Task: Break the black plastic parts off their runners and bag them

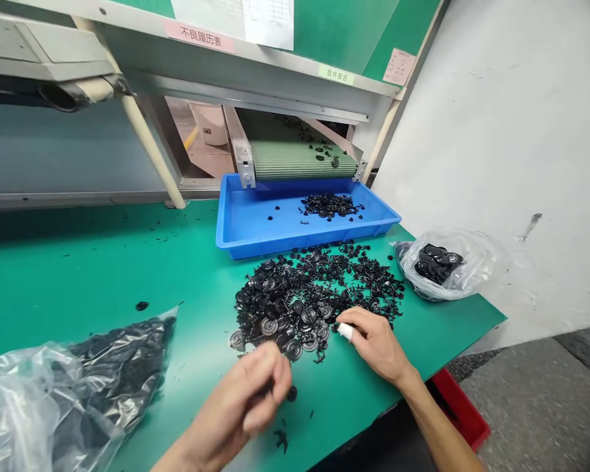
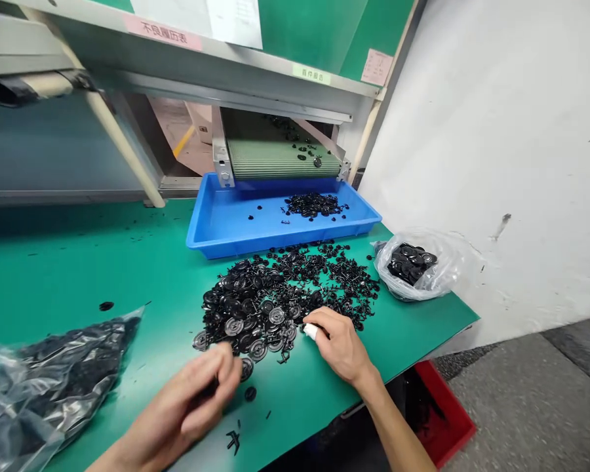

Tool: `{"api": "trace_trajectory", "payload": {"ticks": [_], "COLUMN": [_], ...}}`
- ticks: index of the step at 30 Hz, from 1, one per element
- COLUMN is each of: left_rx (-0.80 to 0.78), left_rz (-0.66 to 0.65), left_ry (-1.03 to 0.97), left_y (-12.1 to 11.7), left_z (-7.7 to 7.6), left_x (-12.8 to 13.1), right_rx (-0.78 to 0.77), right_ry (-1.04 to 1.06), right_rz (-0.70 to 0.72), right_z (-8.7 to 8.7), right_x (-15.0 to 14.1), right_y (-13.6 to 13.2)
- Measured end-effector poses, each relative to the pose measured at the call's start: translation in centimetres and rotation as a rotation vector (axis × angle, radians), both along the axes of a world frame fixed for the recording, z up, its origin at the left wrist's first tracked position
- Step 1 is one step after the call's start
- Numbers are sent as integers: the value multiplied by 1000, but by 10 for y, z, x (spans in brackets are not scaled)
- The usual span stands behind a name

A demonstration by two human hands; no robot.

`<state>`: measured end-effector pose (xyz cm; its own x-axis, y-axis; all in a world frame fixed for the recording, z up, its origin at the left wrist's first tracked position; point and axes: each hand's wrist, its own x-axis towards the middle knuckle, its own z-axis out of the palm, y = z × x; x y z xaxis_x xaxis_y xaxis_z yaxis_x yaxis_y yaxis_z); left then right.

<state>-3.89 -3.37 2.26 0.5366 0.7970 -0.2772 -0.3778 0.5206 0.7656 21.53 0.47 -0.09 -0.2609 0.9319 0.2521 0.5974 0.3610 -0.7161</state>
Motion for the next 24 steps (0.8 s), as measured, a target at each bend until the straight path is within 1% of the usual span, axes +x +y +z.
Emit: {"api": "trace_trajectory", "payload": {"ticks": [2,3,4,6,7,8,9,10,12,14,16,18,21,24], "left_rx": [188,316,455,713,804,856,872,850,733,596,505,446,339,215], "left_rz": [-280,-395,-482,-567,-567,-540,-482,-406,-218,-22,146,260,380,474], "left_ry": [143,232,327,497,553,591,622,638,654,649,609,527,331,170], "left_y": [-10,-13,-15,-16,-14,-11,-7,-3,5,12,17,21,27,34], "left_z": [-3,-4,-5,-7,-9,-11,-13,-16,-19,-18,-15,-11,-5,-2], "left_x": [5,8,11,18,21,24,27,30,34,37,40,40,39,37], "right_rx": [25,35,43,44,37,21,2,-16,-27,-12,13,42,86,33], "right_ry": [-36,-60,-93,-197,-267,-343,-417,-483,-572,-581,-520,-413,-177,118], "right_rz": [-39,-59,-70,-57,-45,-36,-34,-32,-20,-7,-11,-22,-47,-77], "right_z": [3,4,5,9,11,14,17,20,24,24,19,13,4,-2], "right_x": [-5,-8,-11,-18,-22,-25,-28,-31,-36,-38,-37,-34,-27,-22], "right_y": [6,9,11,17,20,24,27,31,37,41,43,43,44,45]}}
